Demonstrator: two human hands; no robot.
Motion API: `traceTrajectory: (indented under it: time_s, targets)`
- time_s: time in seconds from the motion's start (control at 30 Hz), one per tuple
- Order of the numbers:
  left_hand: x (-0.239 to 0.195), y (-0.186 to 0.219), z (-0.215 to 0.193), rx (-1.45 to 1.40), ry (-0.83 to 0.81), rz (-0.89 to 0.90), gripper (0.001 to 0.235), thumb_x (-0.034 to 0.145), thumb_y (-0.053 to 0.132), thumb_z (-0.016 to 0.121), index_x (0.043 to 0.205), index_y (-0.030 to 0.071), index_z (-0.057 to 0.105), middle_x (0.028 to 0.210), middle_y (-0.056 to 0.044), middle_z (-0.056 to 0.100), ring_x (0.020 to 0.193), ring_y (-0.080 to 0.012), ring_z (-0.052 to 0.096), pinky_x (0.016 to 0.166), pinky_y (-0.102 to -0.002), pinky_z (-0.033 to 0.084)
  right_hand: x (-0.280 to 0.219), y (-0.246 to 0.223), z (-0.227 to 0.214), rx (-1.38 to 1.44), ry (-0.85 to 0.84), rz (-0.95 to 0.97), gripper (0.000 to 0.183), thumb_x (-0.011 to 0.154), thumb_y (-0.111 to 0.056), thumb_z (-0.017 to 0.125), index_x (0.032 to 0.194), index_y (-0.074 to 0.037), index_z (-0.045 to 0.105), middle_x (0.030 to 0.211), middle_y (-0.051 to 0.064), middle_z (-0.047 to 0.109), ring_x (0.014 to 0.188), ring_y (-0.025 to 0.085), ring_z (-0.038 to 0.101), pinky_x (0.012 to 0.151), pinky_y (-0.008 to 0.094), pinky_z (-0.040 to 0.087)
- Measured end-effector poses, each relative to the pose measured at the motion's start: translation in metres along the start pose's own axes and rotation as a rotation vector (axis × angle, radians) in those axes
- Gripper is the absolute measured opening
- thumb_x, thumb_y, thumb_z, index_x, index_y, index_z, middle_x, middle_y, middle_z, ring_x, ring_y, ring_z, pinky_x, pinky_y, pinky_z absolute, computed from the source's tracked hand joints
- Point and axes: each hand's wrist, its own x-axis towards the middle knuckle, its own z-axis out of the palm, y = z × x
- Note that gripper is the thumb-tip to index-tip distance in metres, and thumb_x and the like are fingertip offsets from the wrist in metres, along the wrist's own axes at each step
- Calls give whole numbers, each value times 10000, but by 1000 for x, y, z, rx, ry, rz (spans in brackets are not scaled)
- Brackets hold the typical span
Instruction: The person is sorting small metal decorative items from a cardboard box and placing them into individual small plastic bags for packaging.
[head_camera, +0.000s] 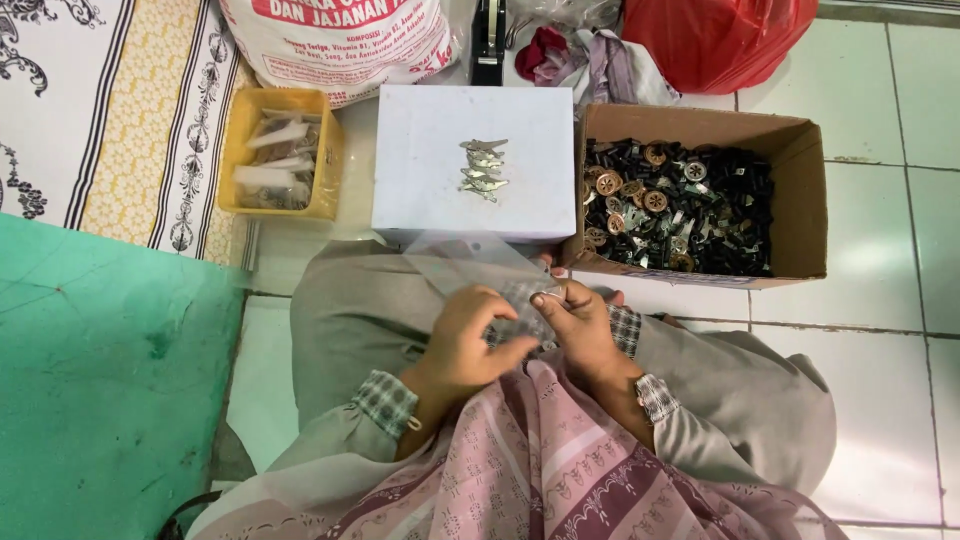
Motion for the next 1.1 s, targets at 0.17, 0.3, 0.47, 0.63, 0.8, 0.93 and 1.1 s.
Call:
traceTrajectory:
  time_s: [0.17, 0.3, 0.47, 0.63, 0.8, 0.93, 1.1]
  targets:
    - [-12, 23, 23, -32, -162, -483, 477, 649, 356, 939, 920, 135, 614, 804, -53, 639, 694, -243, 649, 609, -346, 526, -10, 12, -9, -30, -77, -41, 271, 977, -103, 716, 731, -63, 610, 570, -25, 486, 551, 70, 415, 506, 230, 342]
    - [-13, 15, 26, -42, -189, -527, 231, 774, 189, 833, 890, 124, 643, 766, -59, 632, 659, -274, 662, 565, -344, 535, -12, 43, -26, 142, -186, 12, 268, 1047, -182, 613, 816, -46, 593, 567, 72, 599, 528, 140, 604, 537, 264, 464]
    - [-14, 6, 12, -98, -114, -578, 118, 814, 108, 774, 877, 81, 678, 709, -90, 657, 622, -259, 662, 534, -319, 529, -21, 15, -12, 122, -168, -25, 139, 868, 61, 765, 899, 8, 640, 700, 47, 619, 644, 129, 590, 613, 262, 485]
    - [-12, -3, 3, -34, -53, -503, 117, 791, 94, 788, 835, 78, 681, 694, -89, 659, 625, -261, 679, 511, -297, 531, -21, 12, -9, 27, -116, -77, 203, 875, 74, 756, 800, -29, 598, 675, 42, 591, 626, 108, 539, 579, 239, 436]
    - [5, 2, -4, -45, -9, -378, 78, 778, 52, 742, 794, 81, 671, 678, -81, 653, 586, -259, 644, 470, -300, 528, -17, 15, 2, -24, 13, -147, 280, 869, 104, 707, 760, -65, 512, 722, 70, 599, 637, 120, 571, 553, 234, 422]
    - [23, 12, -11, -61, 3, -333, 54, 827, 60, 730, 802, 73, 684, 656, -89, 639, 565, -251, 639, 455, -289, 530, -11, -2, 4, -13, 66, -102, 236, 896, 98, 694, 1001, -43, 537, 780, 48, 605, 695, 118, 610, 627, 242, 471]
    - [39, 27, -18, -117, 105, -269, 382, 768, 200, 846, 1054, 44, 647, 847, -129, 627, 729, -264, 673, 585, -314, 593, -4, -28, 14, 27, 83, -136, 322, 906, 91, 701, 1132, -31, 506, 806, 27, 568, 699, 84, 578, 608, 203, 440]
